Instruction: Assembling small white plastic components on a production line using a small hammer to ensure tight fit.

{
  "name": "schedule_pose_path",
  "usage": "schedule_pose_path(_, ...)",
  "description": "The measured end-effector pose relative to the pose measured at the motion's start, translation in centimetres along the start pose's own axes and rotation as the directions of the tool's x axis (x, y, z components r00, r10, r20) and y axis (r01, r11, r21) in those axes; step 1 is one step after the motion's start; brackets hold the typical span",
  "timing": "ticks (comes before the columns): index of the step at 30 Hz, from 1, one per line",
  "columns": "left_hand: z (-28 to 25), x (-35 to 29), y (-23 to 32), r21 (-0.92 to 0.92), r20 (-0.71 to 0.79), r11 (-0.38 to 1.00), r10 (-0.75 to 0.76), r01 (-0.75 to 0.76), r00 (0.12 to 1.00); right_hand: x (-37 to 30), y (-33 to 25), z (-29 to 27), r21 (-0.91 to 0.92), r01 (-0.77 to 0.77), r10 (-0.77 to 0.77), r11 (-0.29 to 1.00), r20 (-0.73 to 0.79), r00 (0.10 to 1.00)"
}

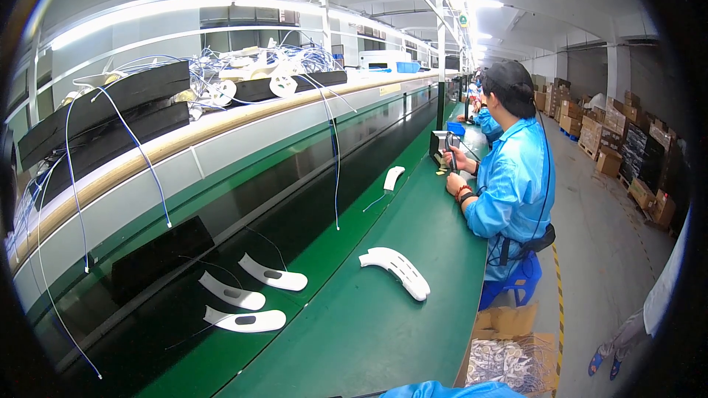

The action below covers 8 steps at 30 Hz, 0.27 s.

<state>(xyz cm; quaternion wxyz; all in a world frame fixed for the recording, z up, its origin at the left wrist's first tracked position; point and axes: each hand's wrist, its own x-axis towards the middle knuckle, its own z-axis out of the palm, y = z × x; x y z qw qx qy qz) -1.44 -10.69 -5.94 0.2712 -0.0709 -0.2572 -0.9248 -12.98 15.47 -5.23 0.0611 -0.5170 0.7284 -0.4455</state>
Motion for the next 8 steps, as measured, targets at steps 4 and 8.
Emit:
schedule_pose_path(4, -1.7, -1.0, 1.5, -0.029, 0.027, 0.999, -0.021, 0.022, 0.999, 0.3, -0.7, -0.2, -0.031, 0.102, -0.100, 0.994, 0.060, 0.993)
schedule_pose_path(8, -5.2, -0.3, 1.8, -0.061, 0.062, 0.992, -0.103, 0.107, 0.993, -0.1, 0.0, -0.6, -0.082, 0.098, -0.092, 0.992, 0.064, 0.994)
